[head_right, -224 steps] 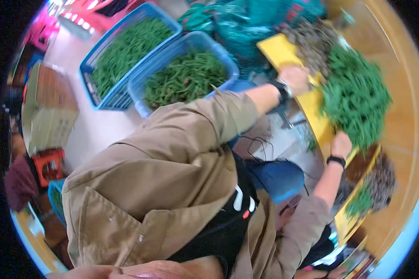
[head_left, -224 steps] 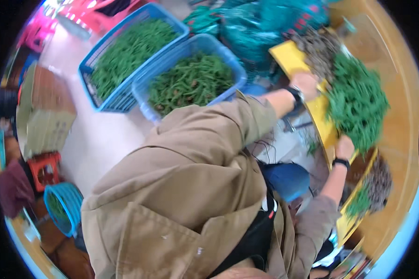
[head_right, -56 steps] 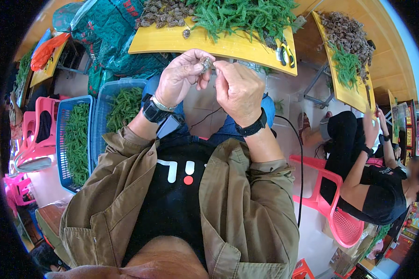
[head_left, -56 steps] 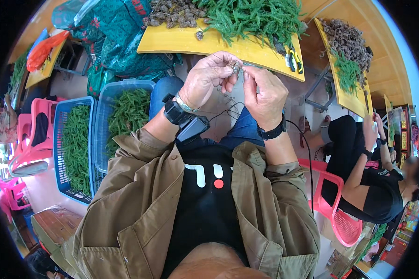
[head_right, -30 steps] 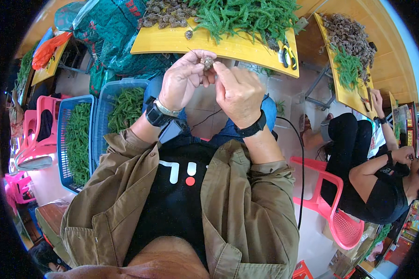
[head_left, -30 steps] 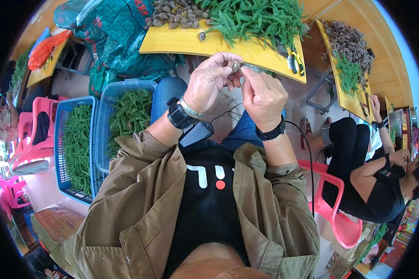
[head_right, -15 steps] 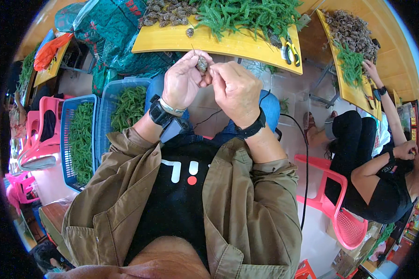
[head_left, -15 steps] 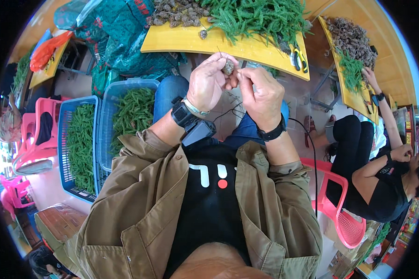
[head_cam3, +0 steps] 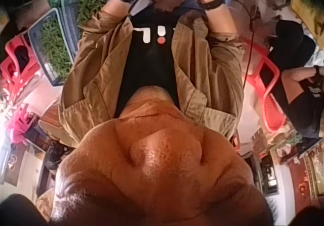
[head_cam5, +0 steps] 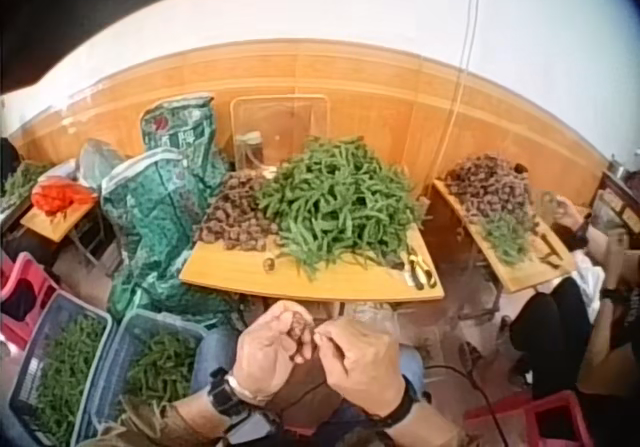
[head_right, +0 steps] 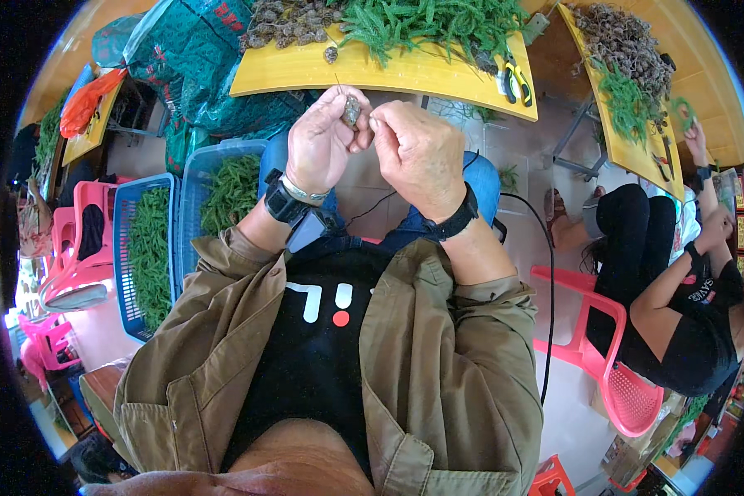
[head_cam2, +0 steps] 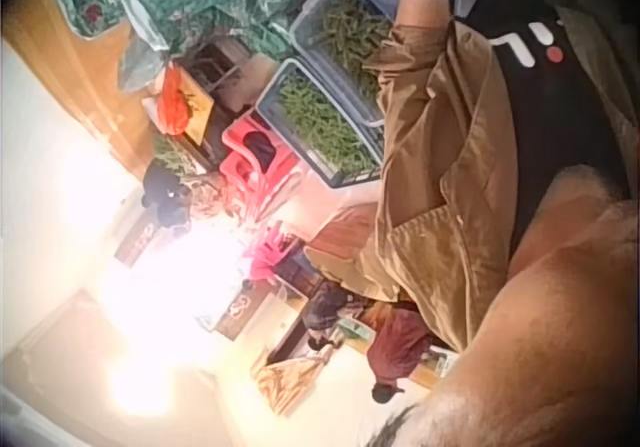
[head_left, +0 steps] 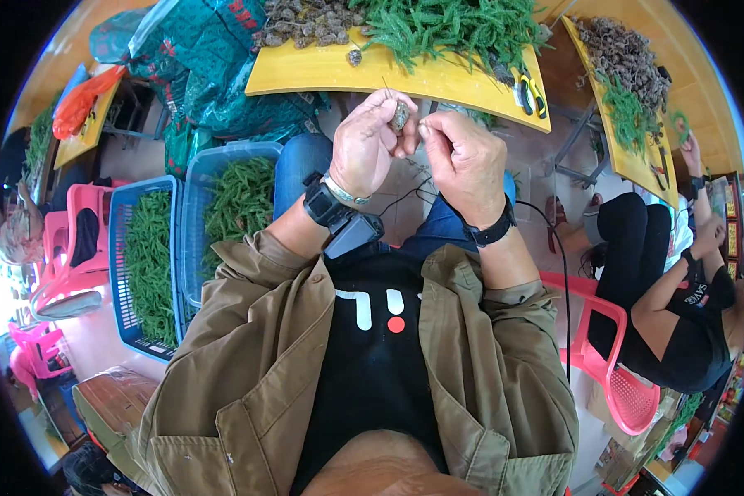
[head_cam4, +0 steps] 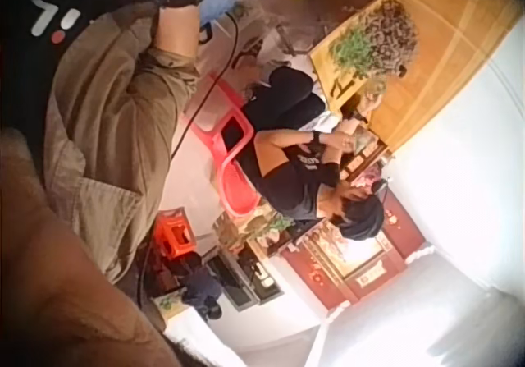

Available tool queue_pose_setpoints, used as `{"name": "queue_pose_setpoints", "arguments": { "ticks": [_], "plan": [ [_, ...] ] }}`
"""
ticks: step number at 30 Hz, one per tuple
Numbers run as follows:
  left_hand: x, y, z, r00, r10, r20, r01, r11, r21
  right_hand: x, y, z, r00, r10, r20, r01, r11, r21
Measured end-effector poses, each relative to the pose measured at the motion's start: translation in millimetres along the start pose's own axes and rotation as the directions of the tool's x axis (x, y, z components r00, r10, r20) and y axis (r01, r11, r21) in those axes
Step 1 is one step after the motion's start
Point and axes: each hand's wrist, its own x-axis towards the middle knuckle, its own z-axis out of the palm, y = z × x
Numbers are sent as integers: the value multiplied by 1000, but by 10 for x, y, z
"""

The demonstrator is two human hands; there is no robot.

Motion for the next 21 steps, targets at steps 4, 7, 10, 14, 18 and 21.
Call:
{"name": "queue_pose_setpoints", "arguments": {
  "ticks": [4,7,10,14,18,21],
  "plan": [
    [2,-12,18,999,21,-35,-20,1000,16,-7,-22,21,1000,13,11,-13,999,36],
    [-1,-5,61,998,25,-61,-26,1000,-12,-4,-15,21,1000,23,4,-23,999,43],
    [-1,-7,85,995,31,-94,-36,998,-57,6,-15,25,999,30,-11,-30,998,55],
    [26,-42,20,999,27,21,-24,992,-127,14,-7,7,999,30,-35,-28,997,67],
    [25,-60,31,1000,-12,18,15,987,-162,12,-2,-29,999,32,-27,-30,998,62],
    [31,-58,41,1000,6,14,-4,990,-142,5,0,-46,999,45,-13,-44,997,69]
  ]
}}
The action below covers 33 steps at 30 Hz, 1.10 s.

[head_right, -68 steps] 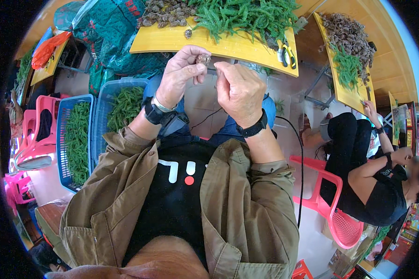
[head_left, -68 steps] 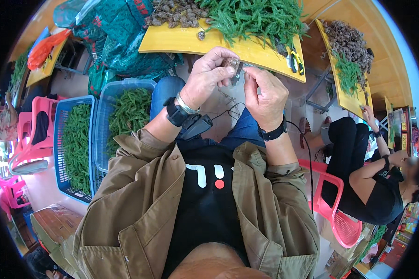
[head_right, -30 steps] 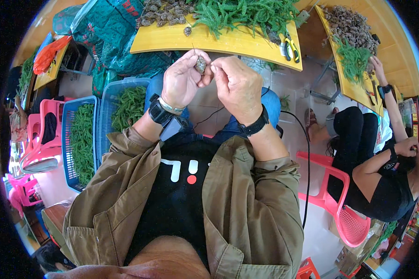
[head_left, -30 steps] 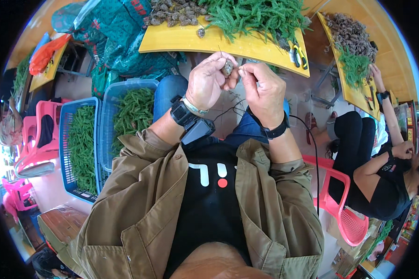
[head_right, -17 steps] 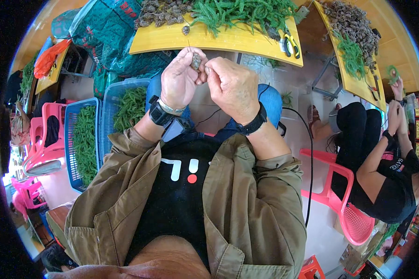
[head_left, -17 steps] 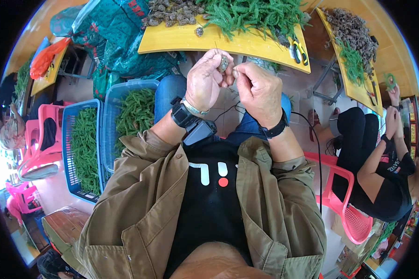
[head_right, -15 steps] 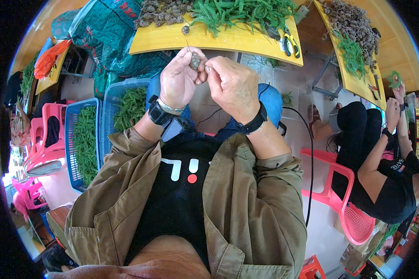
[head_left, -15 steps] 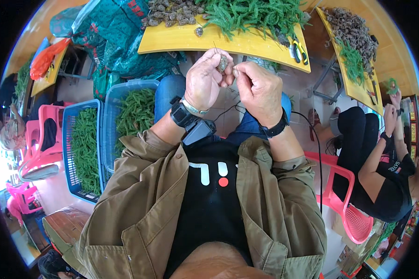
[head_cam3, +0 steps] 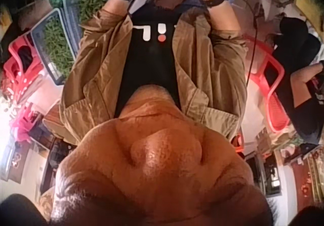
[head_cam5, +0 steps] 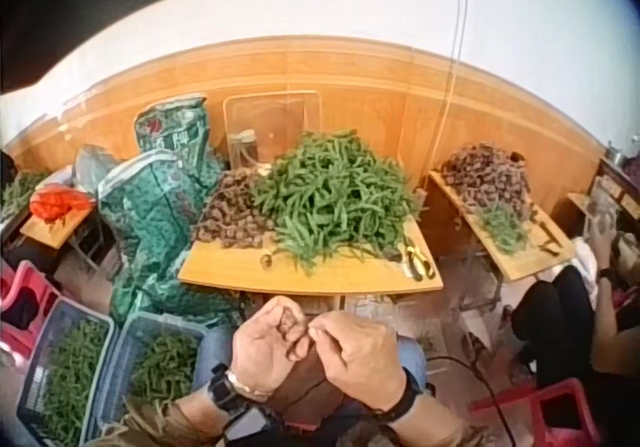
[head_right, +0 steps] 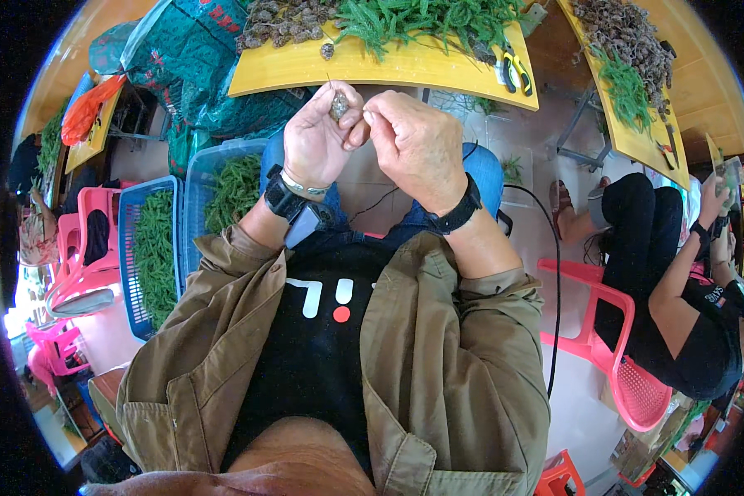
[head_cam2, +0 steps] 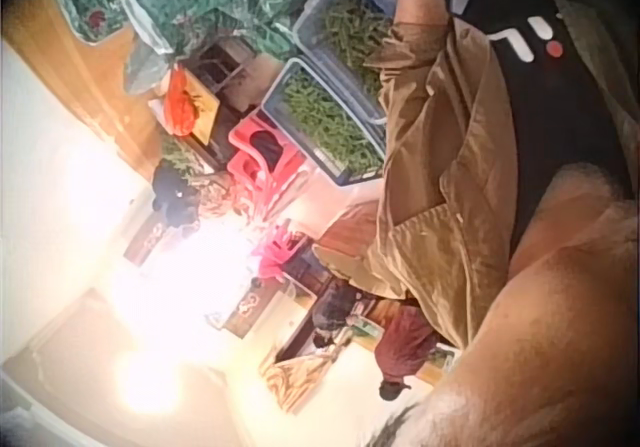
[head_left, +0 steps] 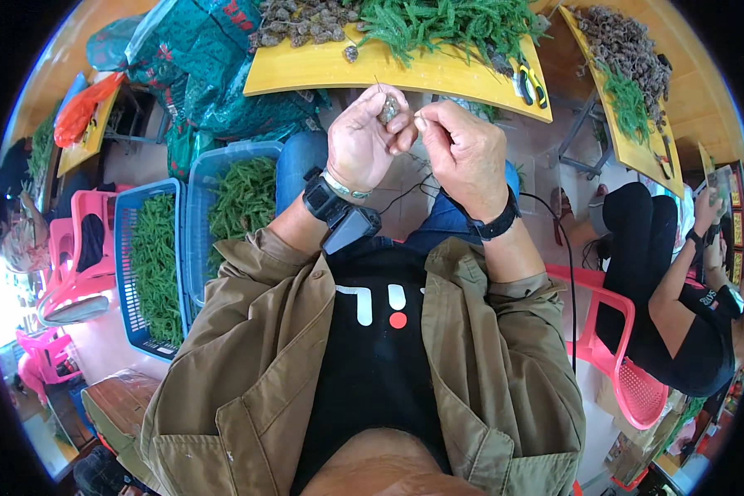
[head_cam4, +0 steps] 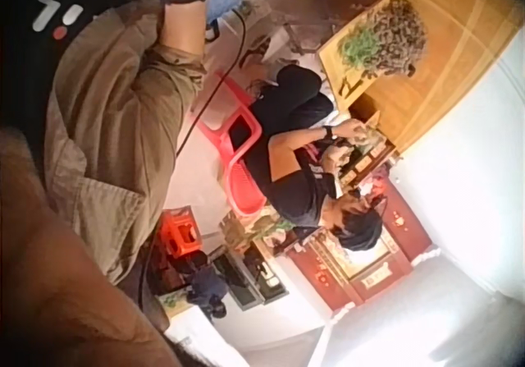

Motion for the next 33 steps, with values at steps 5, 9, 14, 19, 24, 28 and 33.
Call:
{"name": "queue_pose_setpoints", "arguments": {
  "ticks": [5,9,14,19,24,28,33],
  "plan": [
    [-4,26,14,998,-66,10,66,996,-51,-4,29,-30,1000,2,31,-1,1000,-21],
    [2,6,64,998,-60,-26,59,998,-36,-4,54,-53,1000,-21,11,22,999,-32],
    [26,-46,-38,992,-102,68,105,994,-35,-17,106,-103,998,-66,6,66,997,-37],
    [47,-61,-103,973,-135,190,150,986,-70,-2,131,-132,996,-88,24,88,996,-16],
    [37,-68,-35,987,-116,113,124,990,-66,8,142,-167,992,-92,83,94,995,-21],
    [52,-73,-18,995,-72,75,78,993,-84,-15,159,-140,991,-46,125,51,998,-35],
    [72,-97,-60,993,-74,96,88,984,-154,-21,202,-107,988,-9,153,7,1000,13]
  ]
}}
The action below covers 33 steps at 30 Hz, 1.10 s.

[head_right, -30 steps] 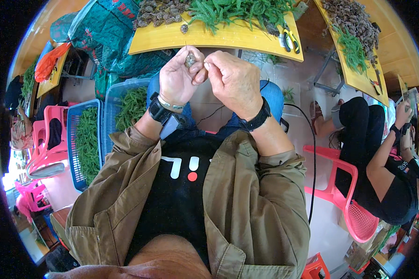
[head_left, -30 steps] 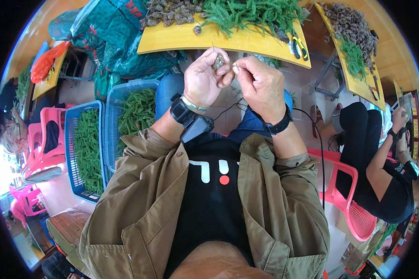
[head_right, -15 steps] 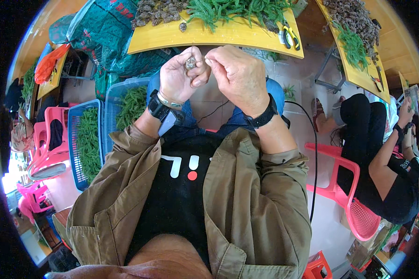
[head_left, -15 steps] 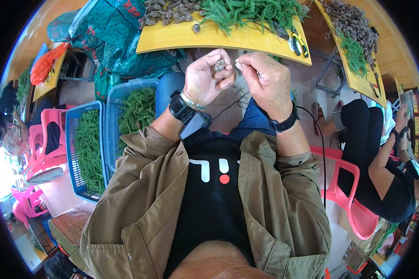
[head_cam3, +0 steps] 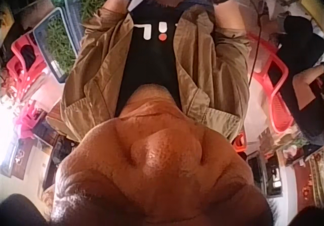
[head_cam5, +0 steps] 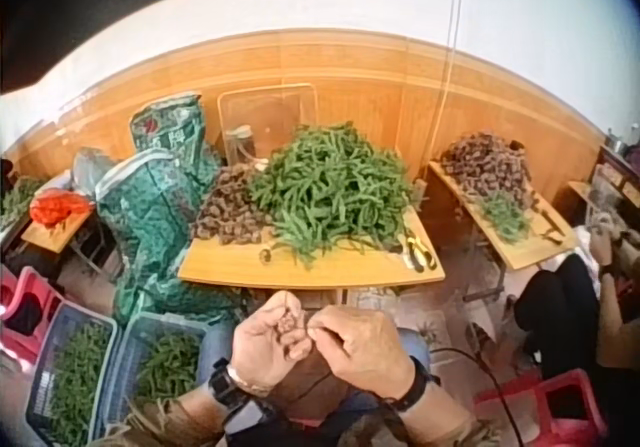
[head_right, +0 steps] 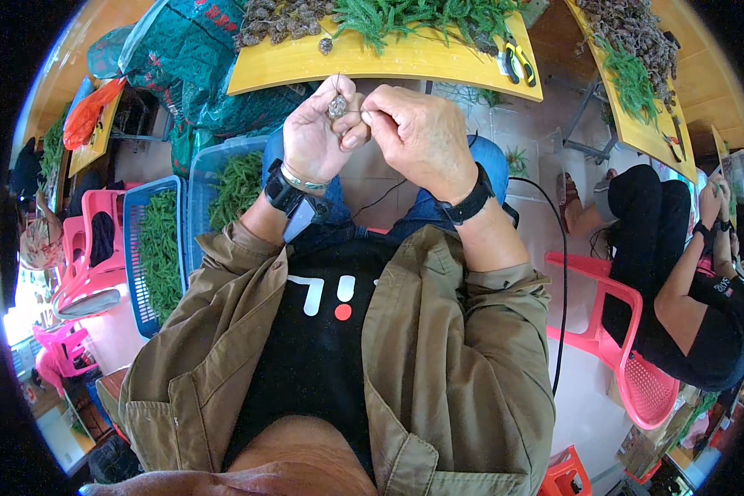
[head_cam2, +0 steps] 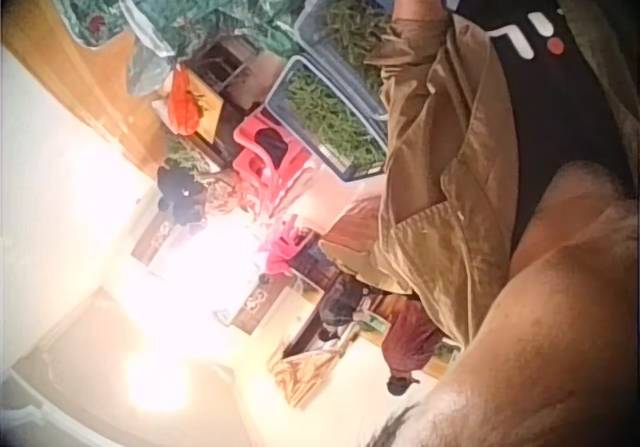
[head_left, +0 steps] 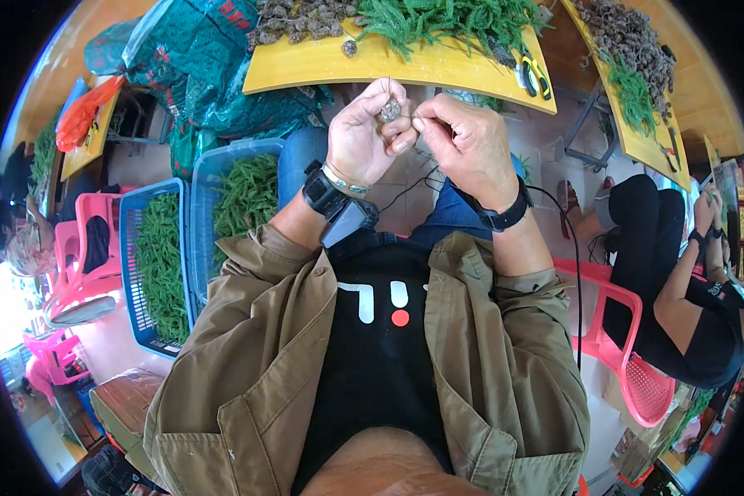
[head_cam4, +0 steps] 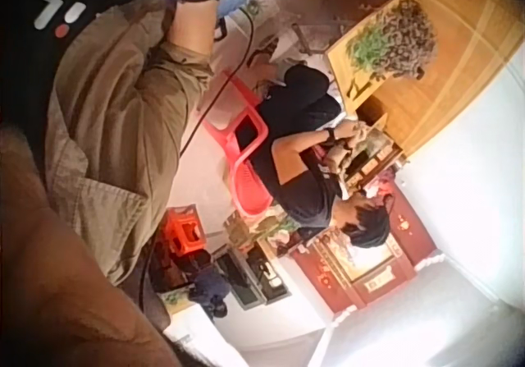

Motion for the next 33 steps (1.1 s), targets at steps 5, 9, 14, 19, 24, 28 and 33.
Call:
{"name": "queue_pose_setpoints", "arguments": {
  "ticks": [5,9,14,19,24,28,33],
  "plan": [
    [12,-2,-15,993,-65,99,63,998,23,9,5,-74,999,-23,-28,23,1000,-3],
    [24,-33,-24,985,-100,139,91,993,69,12,17,-133,997,-68,-42,65,996,-64],
    [44,-40,-23,988,-107,112,94,989,113,16,40,-170,992,-116,-49,110,987,-122],
    [73,-12,-65,972,-182,147,148,965,216,9,100,-207,993,-109,-45,102,985,-142],
    [51,-28,-21,946,-299,124,249,917,312,12,143,-314,990,-137,20,139,981,-135],
    [69,-66,-53,861,-410,302,375,911,170,38,143,-385,982,-165,87,172,982,-81],
    [49,-154,-3,889,-354,292,333,935,121,44,201,-364,982,-171,75,174,984,-43]
  ]
}}
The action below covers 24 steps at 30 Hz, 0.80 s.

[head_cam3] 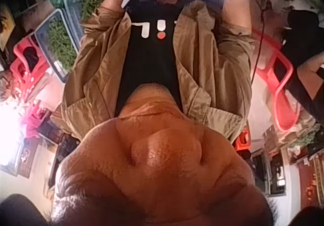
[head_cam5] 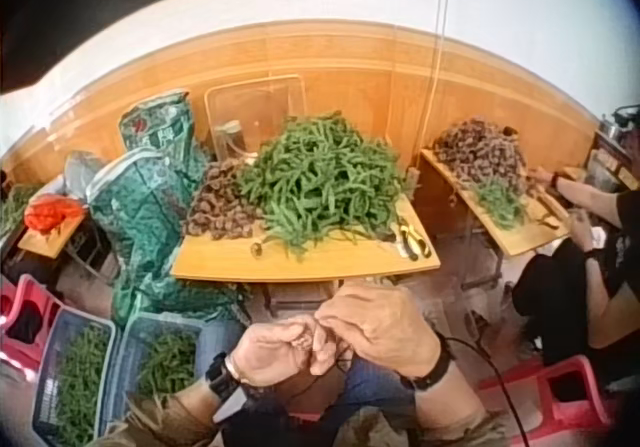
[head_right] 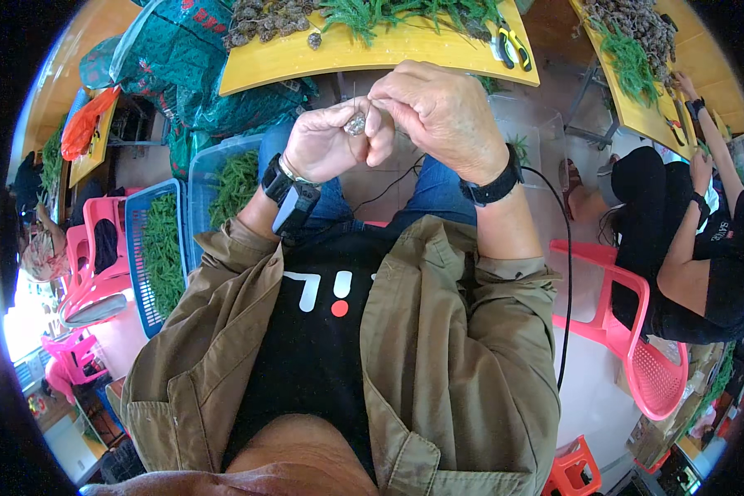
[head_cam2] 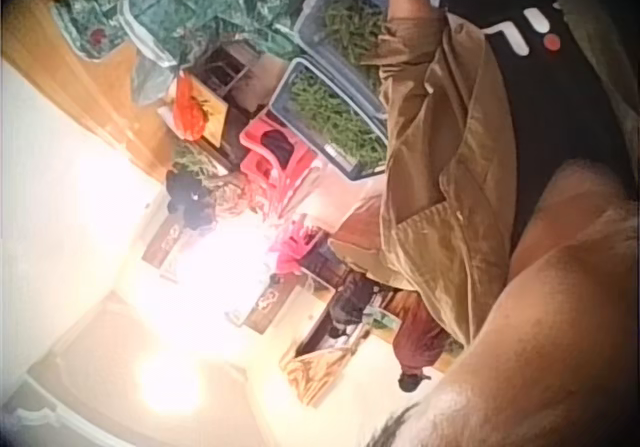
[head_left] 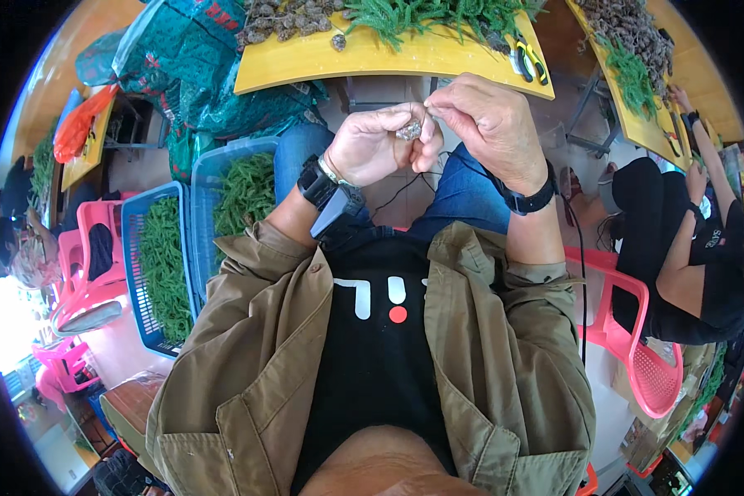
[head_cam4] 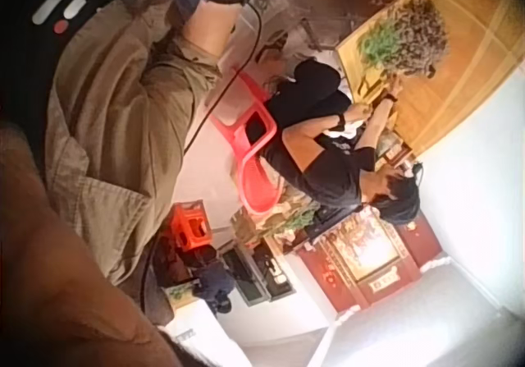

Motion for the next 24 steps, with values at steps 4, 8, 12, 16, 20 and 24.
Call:
{"name": "queue_pose_setpoints", "arguments": {
  "ticks": [4,8,12,16,20,24],
  "plan": [
    [-14,19,-15,999,-44,-25,43,998,-45,-25,11,20,999,-7,-38,8,1000,6],
    [-23,17,-111,993,-110,36,114,976,-188,-44,45,37,999,-45,-7,45,999,23],
    [-40,0,-159,990,-134,51,141,968,-209,-56,49,22,993,-89,83,89,996,13],
    [-56,69,-134,983,-180,27,182,972,-149,-3,-33,-66,976,-103,193,119,990,-77],
    [-86,217,-54,984,-178,6,178,980,-86,60,6,-107,983,-116,142,121,992,-31],
    [-102,329,46,995,-100,4,100,993,-66,8,14,-182,975,220,34,-222,952,211]
  ]
}}
